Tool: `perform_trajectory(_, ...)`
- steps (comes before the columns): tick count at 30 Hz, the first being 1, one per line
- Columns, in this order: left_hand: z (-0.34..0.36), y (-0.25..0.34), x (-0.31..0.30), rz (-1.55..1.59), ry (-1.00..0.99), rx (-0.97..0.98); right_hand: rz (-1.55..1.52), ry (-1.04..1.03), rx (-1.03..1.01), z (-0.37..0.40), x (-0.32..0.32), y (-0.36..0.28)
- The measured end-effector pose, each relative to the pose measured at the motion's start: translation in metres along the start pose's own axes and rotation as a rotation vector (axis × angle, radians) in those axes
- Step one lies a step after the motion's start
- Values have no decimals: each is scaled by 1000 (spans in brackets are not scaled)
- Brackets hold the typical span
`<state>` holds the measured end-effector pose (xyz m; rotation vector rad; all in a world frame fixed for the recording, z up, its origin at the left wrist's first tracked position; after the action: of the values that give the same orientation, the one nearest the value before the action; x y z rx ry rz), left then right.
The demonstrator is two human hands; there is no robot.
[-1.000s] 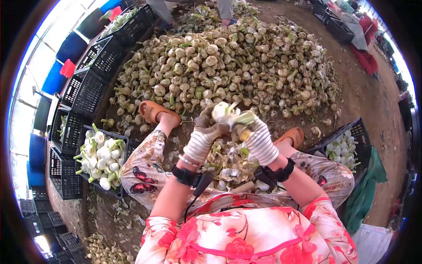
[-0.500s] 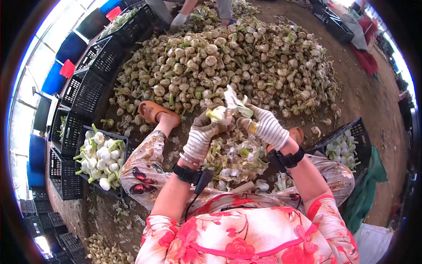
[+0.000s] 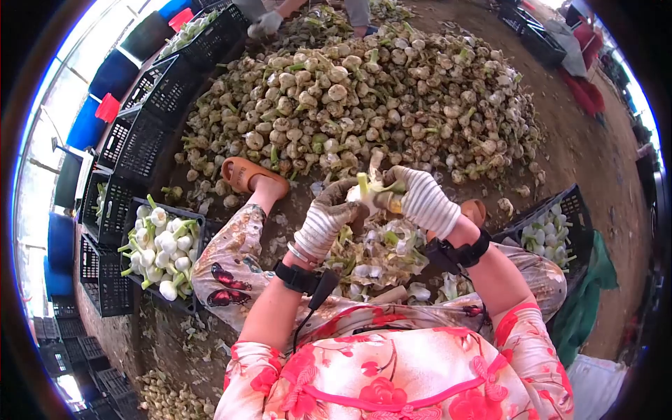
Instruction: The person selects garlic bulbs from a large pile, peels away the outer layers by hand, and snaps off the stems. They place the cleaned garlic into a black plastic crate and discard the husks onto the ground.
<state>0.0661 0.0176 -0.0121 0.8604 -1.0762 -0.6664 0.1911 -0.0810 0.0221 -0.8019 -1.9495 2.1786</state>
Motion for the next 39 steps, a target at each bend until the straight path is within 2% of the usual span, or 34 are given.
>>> perform_trajectory(4,3,1,8,215,-150,0,-309,-9,249,9,3,-2)
perform_trajectory(6,1,4,12,312,-170,16,-498,22,204,7,8,5)
perform_trajectory(7,2,5,15,247,-186,29,-585,47,201,12,11,7)
perform_trajectory(9,-3,-3,-6,85,40,72,-666,52,189,14,19,13)
perform_trajectory(10,-4,-6,-15,1,150,89,-655,58,98,13,27,18)
perform_trajectory(11,-4,2,-13,-119,250,238,-621,72,58,12,33,13)
perform_trajectory(13,-8,1,-24,-130,275,382,-592,153,-51,7,40,4)
perform_trajectory(14,-7,1,-29,-134,289,454,-477,209,50,1,36,25)
perform_trajectory(15,2,15,-17,-170,344,281,-360,264,149,-10,25,57)
perform_trajectory(16,1,21,-19,-157,268,361,-240,319,242,-15,14,82)
perform_trajectory(18,-11,7,-35,196,136,287,779,-186,212,-10,27,100)
perform_trajectory(19,-16,3,-46,187,156,289,667,-349,225,-1,39,129)
perform_trajectory(20,-18,-5,-56,183,180,284,504,-326,138,4,42,128)
perform_trajectory(22,-15,-5,-54,84,218,309,238,-232,-79,18,41,81)
perform_trajectory(24,-12,11,-24,-118,230,378,-151,-154,246,10,35,56)
perform_trajectory(25,-11,8,-19,-204,264,432,-97,-103,163,4,27,41)
perform_trajectory(26,-10,10,-13,-438,257,466,-103,-34,255,5,22,23)
perform_trajectory(28,-8,9,-6,-293,282,519,112,20,134,-2,19,22)
perform_trajectory(31,-13,5,-15,-123,233,430,-325,-79,225,0,25,36)
perform_trajectory(34,-10,14,-15,-340,251,472,-339,-99,351,8,26,26)
perform_trajectory(35,-5,23,-2,-551,255,476,-217,-96,282,6,25,20)
perform_trajectory(38,-6,12,-1,-466,258,514,150,14,169,4,26,16)
perform_trajectory(39,-6,16,0,-634,262,528,-72,0,237,4,31,26)
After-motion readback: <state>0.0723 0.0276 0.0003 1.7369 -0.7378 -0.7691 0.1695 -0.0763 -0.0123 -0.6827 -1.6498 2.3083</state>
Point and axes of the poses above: each hand's wrist, its own z-axis away from the middle knuckle, its own x-axis out of the palm, y = z × x, the point moved 6 cm from there along -z, towards the middle knuckle, and after that the axes turned 1 degree about -y, right-handed, at the moved point
